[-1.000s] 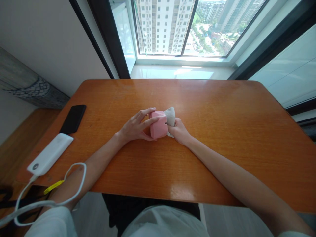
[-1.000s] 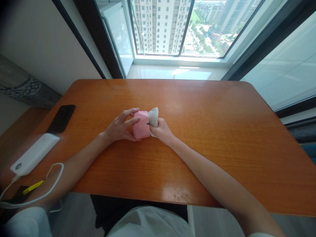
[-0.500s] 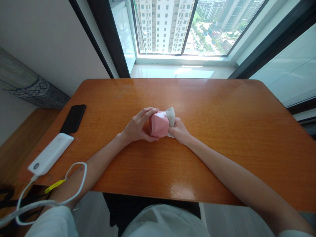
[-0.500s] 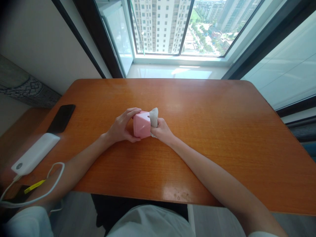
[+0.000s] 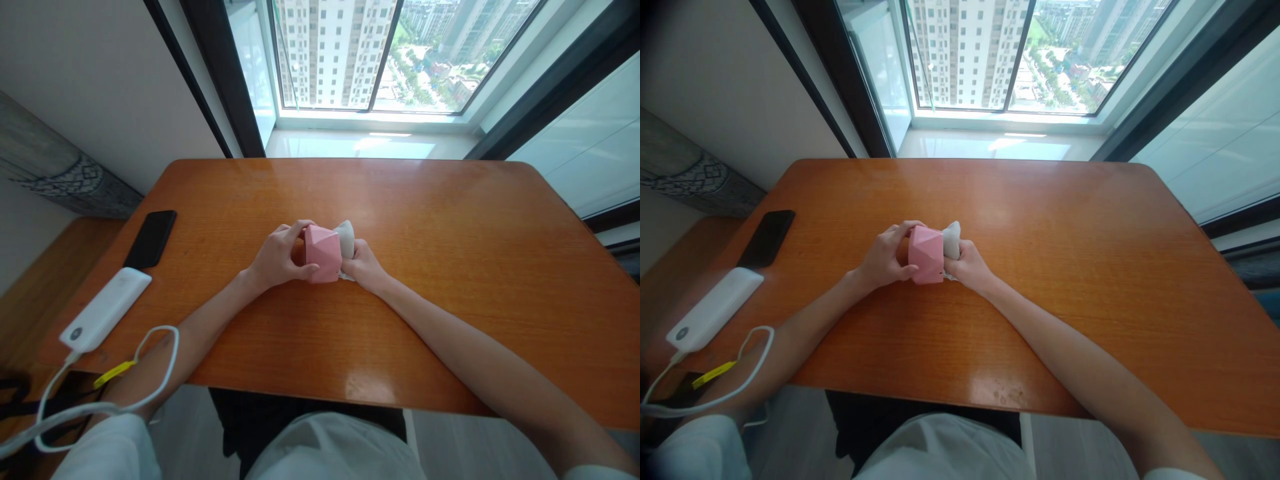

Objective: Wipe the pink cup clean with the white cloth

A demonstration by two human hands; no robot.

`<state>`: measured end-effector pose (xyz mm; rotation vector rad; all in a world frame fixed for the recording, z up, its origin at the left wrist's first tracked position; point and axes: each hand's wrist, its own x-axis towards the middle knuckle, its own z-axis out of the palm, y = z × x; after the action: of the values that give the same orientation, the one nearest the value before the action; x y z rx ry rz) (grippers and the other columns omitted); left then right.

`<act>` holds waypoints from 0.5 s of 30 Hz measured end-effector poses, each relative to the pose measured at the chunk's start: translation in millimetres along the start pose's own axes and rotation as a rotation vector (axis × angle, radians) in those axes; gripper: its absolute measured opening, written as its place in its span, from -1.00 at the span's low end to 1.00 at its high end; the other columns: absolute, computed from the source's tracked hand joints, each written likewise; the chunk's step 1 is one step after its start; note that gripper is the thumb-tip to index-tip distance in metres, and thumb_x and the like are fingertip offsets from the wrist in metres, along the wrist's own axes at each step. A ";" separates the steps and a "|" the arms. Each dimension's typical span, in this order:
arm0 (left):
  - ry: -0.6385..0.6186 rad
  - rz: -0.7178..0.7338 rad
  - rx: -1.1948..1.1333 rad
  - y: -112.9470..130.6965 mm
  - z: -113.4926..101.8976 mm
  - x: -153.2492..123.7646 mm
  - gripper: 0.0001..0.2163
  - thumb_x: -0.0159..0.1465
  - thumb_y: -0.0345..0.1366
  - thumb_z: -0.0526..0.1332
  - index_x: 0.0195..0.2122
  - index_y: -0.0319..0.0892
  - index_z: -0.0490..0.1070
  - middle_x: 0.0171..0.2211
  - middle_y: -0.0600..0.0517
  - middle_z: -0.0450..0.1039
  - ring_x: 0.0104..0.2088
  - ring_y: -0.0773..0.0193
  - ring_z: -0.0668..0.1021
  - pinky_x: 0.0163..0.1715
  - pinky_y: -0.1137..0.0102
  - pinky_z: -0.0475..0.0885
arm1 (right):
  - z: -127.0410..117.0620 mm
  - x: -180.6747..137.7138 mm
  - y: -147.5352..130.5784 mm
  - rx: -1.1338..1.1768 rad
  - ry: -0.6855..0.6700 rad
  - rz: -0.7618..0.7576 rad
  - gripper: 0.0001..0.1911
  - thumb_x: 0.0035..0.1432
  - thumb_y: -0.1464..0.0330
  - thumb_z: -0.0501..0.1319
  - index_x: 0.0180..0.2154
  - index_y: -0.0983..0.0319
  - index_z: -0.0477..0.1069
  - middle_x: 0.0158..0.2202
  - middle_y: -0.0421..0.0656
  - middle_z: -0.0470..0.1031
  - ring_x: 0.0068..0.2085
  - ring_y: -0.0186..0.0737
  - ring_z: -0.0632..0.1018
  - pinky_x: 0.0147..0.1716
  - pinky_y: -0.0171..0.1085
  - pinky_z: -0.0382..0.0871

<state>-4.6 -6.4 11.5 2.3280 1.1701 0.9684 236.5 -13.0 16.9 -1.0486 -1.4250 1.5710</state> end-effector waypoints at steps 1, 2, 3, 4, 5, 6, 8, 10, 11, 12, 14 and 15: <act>0.003 -0.019 0.001 0.2 0.5 -0.4 -0.09 0.23 0.62 0.13 0.23 -0.10 0.46 -0.01 -0.16 0.71 -0.05 -0.08 0.70 0.05 0.07 0.57 | 0.3 -0.7 -0.4 -0.017 -0.010 -0.011 -0.69 -0.13 0.18 0.50 -0.49 0.23 0.48 -0.51 -0.25 0.43 -0.43 -0.35 0.36 -0.48 -0.36 0.27; 0.009 -0.036 0.004 0.6 1.0 -0.8 -0.09 0.26 0.64 0.05 0.19 -0.11 0.48 -0.04 -0.15 0.72 -0.07 -0.08 0.70 0.03 0.07 0.57 | 0.4 -1.3 -0.4 -0.034 -0.018 -0.022 -0.71 -0.11 0.19 0.48 -0.49 0.22 0.48 -0.51 -0.26 0.42 -0.43 -0.35 0.36 -0.48 -0.36 0.27; 0.017 -0.052 0.007 1.0 1.6 -1.1 -0.08 0.29 0.64 -0.02 0.16 -0.11 0.51 -0.07 -0.15 0.72 -0.08 -0.07 0.69 0.02 0.07 0.56 | 0.5 -1.9 0.0 -0.048 -0.023 -0.033 -0.73 -0.10 0.20 0.45 -0.49 0.22 0.48 -0.51 -0.26 0.41 -0.43 -0.35 0.35 -0.48 -0.36 0.27; 0.024 -0.064 0.009 1.6 2.1 -1.3 -0.08 0.31 0.64 -0.06 0.13 -0.12 0.53 -0.10 -0.14 0.72 -0.09 -0.07 0.69 0.01 0.07 0.56 | 0.5 -2.2 0.6 -0.058 -0.025 -0.040 -0.75 -0.08 0.20 0.43 -0.48 0.22 0.48 -0.51 -0.27 0.40 -0.43 -0.35 0.35 -0.47 -0.36 0.27; 0.030 -0.072 0.009 2.3 2.7 -1.3 -0.07 0.32 0.64 -0.10 0.12 -0.12 0.54 -0.12 -0.14 0.72 -0.10 -0.06 0.68 0.02 0.07 0.55 | 0.4 -2.4 1.2 -0.066 -0.025 -0.045 -0.76 -0.08 0.20 0.41 -0.47 0.23 0.49 -0.50 -0.27 0.40 -0.43 -0.36 0.35 -0.47 -0.35 0.28; 0.035 -0.074 0.005 3.0 3.4 -1.3 -0.07 0.33 0.64 -0.11 0.11 -0.12 0.55 -0.12 -0.14 0.72 -0.10 -0.07 0.68 0.03 0.06 0.54 | 0.2 -2.4 1.9 -0.072 -0.026 -0.043 -0.77 -0.07 0.21 0.39 -0.46 0.23 0.50 -0.50 -0.26 0.40 -0.43 -0.35 0.36 -0.46 -0.35 0.28; 0.040 -0.069 -0.015 4.0 5.1 -1.2 -0.06 0.35 0.63 -0.11 0.13 -0.14 0.56 -0.07 -0.16 0.72 -0.06 -0.09 0.69 0.09 0.04 0.52 | -0.1 -2.1 3.1 -0.075 -0.019 -0.036 -0.78 -0.07 0.21 0.39 -0.45 0.23 0.49 -0.49 -0.26 0.40 -0.43 -0.35 0.36 -0.46 -0.34 0.29; 0.048 -0.060 -0.046 4.3 7.4 -0.9 -0.06 0.36 0.62 -0.09 0.17 -0.17 0.55 0.00 -0.21 0.70 0.00 -0.12 0.68 0.15 0.00 0.51 | -0.1 -1.6 4.0 -0.070 -0.007 -0.029 -0.78 -0.09 0.23 0.40 -0.48 0.23 0.47 -0.50 -0.27 0.39 -0.43 -0.36 0.35 -0.46 -0.35 0.29; 0.053 -0.057 -0.061 4.1 8.6 -0.9 -0.05 0.36 0.62 -0.07 0.18 -0.19 0.55 0.03 -0.24 0.69 0.03 -0.14 0.68 0.17 -0.01 0.51 | 0.0 -1.5 4.3 -0.066 -0.002 -0.024 -0.78 -0.10 0.24 0.40 -0.48 0.23 0.46 -0.50 -0.27 0.38 -0.43 -0.36 0.35 -0.47 -0.35 0.29; 0.059 -0.053 -0.075 3.7 9.8 -0.9 -0.05 0.36 0.61 -0.05 0.20 -0.21 0.55 0.07 -0.26 0.67 0.07 -0.16 0.67 0.20 -0.03 0.50 | 0.2 -1.4 4.5 -0.063 0.002 -0.018 -0.78 -0.12 0.24 0.40 -0.49 0.22 0.46 -0.51 -0.28 0.37 -0.44 -0.37 0.34 -0.47 -0.35 0.28; 0.066 -0.037 -0.097 2.2 11.8 -1.0 -0.06 0.38 0.58 -0.02 0.26 -0.22 0.53 0.13 -0.28 0.64 0.15 -0.18 0.65 0.26 -0.04 0.49 | 1.0 -1.3 4.7 -0.064 0.010 -0.013 -0.78 -0.12 0.24 0.40 -0.49 0.22 0.45 -0.53 -0.29 0.37 -0.46 -0.37 0.34 -0.48 -0.34 0.28; 0.067 -0.011 -0.107 0.8 12.3 -1.1 -0.08 0.40 0.56 0.00 0.33 -0.20 0.49 0.20 -0.29 0.61 0.20 -0.18 0.63 0.30 -0.05 0.48 | 1.5 -1.3 4.6 -0.064 0.014 -0.017 -0.78 -0.12 0.24 0.40 -0.48 0.22 0.46 -0.53 -0.29 0.38 -0.46 -0.37 0.34 -0.47 -0.34 0.28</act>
<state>4.2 -7.9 2.9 2.2192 1.1267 1.0859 235.5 -15.2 12.5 -1.0803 -1.4798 1.5113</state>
